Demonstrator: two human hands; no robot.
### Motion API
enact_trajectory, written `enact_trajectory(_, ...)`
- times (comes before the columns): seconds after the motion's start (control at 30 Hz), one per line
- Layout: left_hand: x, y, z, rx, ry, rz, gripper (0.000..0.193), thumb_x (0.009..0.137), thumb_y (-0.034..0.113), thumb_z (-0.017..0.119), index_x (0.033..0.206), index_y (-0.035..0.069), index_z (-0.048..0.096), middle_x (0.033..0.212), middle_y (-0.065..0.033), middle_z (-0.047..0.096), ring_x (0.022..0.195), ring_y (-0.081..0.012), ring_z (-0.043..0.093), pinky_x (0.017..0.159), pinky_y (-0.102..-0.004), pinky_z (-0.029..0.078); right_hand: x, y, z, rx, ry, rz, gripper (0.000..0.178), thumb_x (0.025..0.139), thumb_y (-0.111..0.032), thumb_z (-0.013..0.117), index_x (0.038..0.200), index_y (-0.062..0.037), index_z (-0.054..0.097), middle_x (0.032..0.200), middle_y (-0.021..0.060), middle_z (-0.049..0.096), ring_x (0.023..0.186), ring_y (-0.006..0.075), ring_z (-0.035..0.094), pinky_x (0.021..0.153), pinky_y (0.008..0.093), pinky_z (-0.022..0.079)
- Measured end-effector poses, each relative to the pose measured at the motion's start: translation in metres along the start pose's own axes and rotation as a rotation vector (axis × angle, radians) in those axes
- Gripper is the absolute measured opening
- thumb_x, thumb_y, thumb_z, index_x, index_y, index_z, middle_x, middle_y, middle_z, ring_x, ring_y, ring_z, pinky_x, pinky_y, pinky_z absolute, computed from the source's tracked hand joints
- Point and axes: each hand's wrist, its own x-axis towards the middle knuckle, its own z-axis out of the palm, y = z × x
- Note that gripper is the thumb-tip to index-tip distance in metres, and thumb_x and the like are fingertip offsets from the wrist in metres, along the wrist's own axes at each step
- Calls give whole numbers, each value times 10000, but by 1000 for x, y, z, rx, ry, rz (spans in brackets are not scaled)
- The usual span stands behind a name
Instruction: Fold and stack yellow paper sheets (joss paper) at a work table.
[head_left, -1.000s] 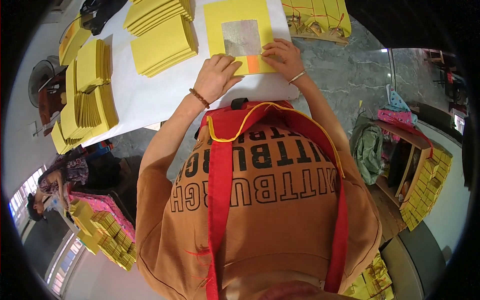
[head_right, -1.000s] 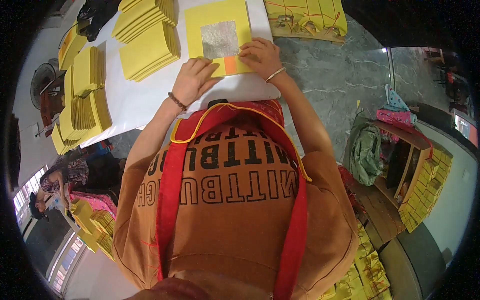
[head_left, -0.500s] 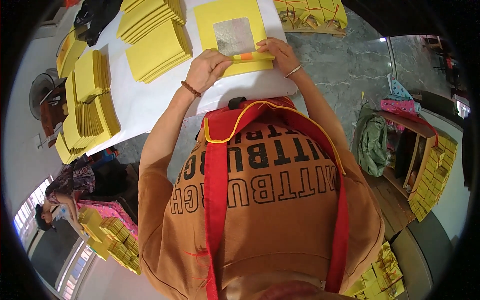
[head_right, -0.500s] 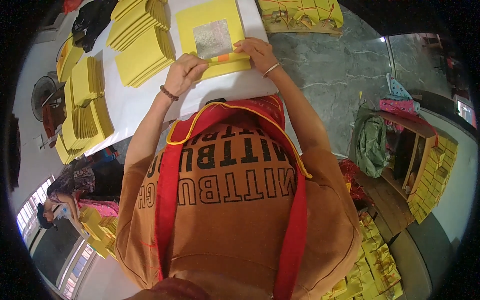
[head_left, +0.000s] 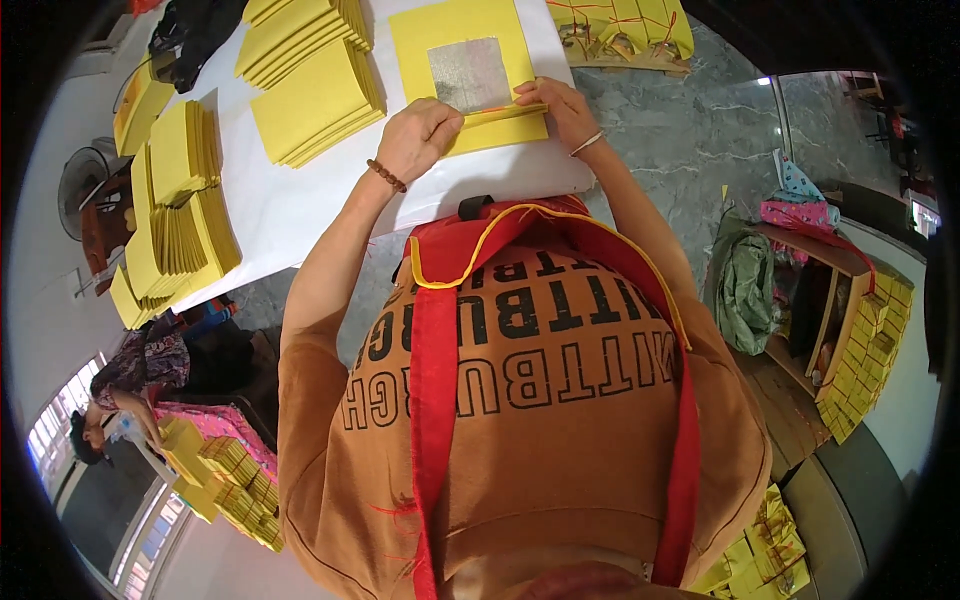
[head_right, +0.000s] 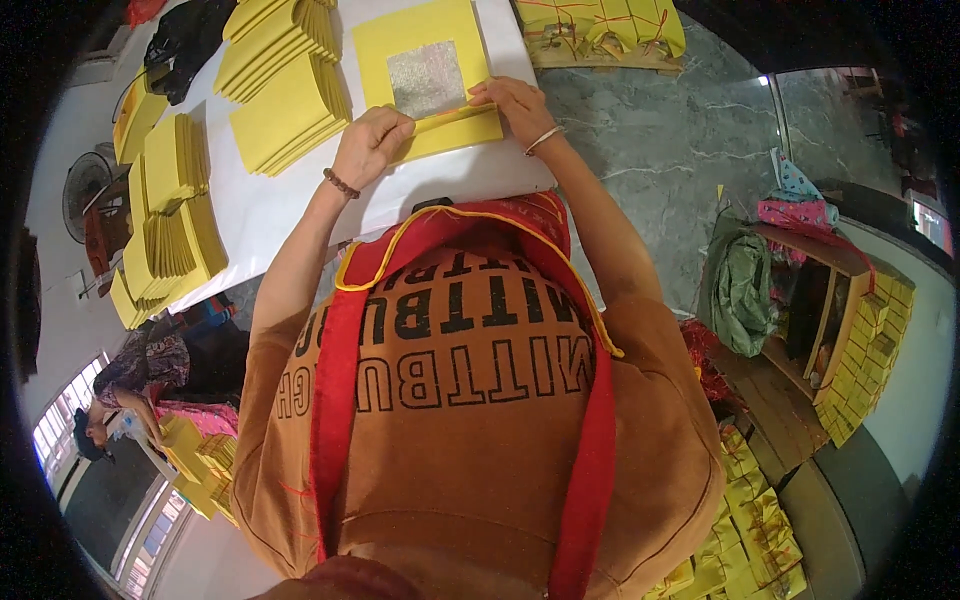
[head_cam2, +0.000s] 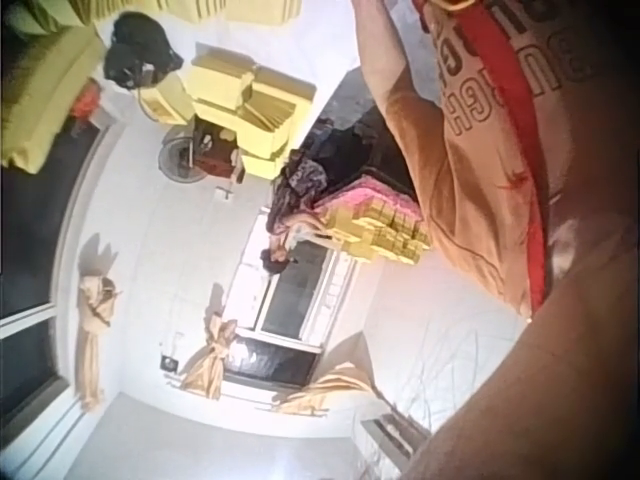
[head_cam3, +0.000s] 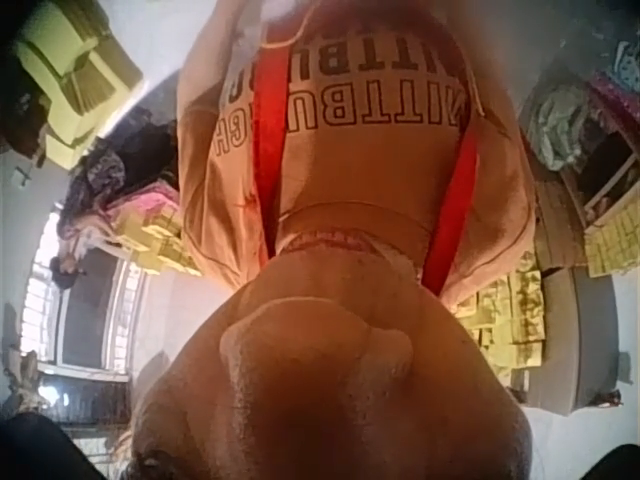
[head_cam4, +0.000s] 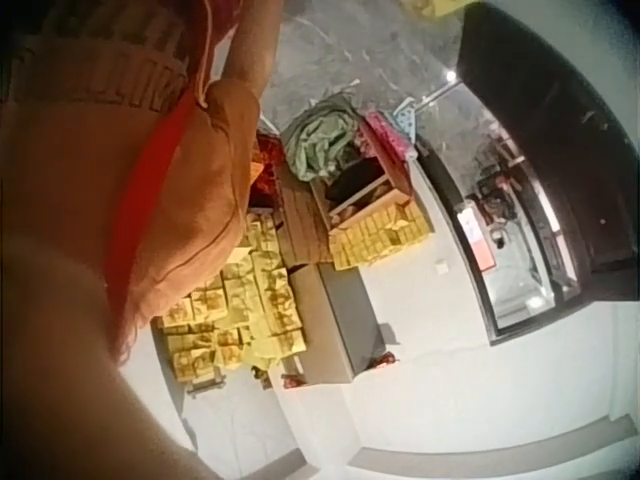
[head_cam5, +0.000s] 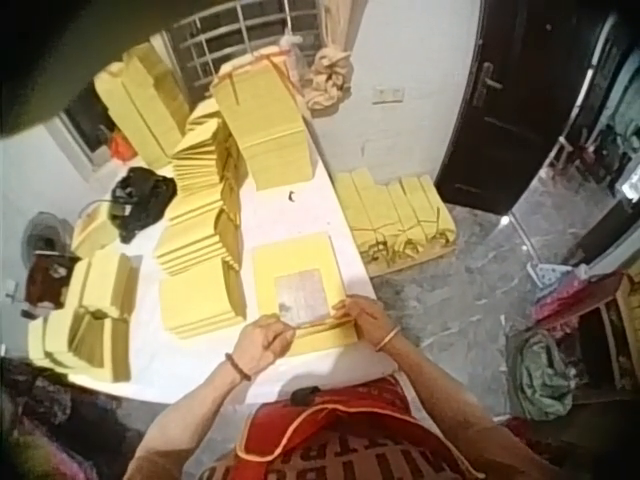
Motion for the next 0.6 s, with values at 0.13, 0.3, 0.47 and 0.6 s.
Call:
enact_trajectory(0.13,1,1,-1,-15,-13,-22,185,815,163,533,827,-8,602,787,-127,593,749,-281,564,664,-341,442,1,-2,0,10,-4,-4,400,945,-258,356,867,28,625,985,77,609,926,155,533,865,277,389)
enact_trajectory(0.3,4,-5,-1,-51,-37,-28,187,808,167,536,826,-8,598,777,-122,593,732,-259,566,654,-326,443,2,-5,0,32,3,38,414,953,-281,340,906,29,609,978,85,612,925,150,536,862,279,393)
enact_trajectory(0.47,4,-9,0,-74,-35,-17,211,828,186,524,839,-15,586,761,-119,592,705,-235,568,637,-314,443,1,4,-3,-46,20,-13,406,948,-310,348,972,0,609,1018,80,595,931,151,541,868,273,396)
enact_trajectory(0.6,0,-11,2,-123,-8,-84,246,857,216,508,862,-21,576,725,-120,583,670,-216,561,626,-309,443,-2,6,-2,-60,-24,-22,297,900,-261,476,988,-11,610,1034,73,589,937,151,543,867,275,402)
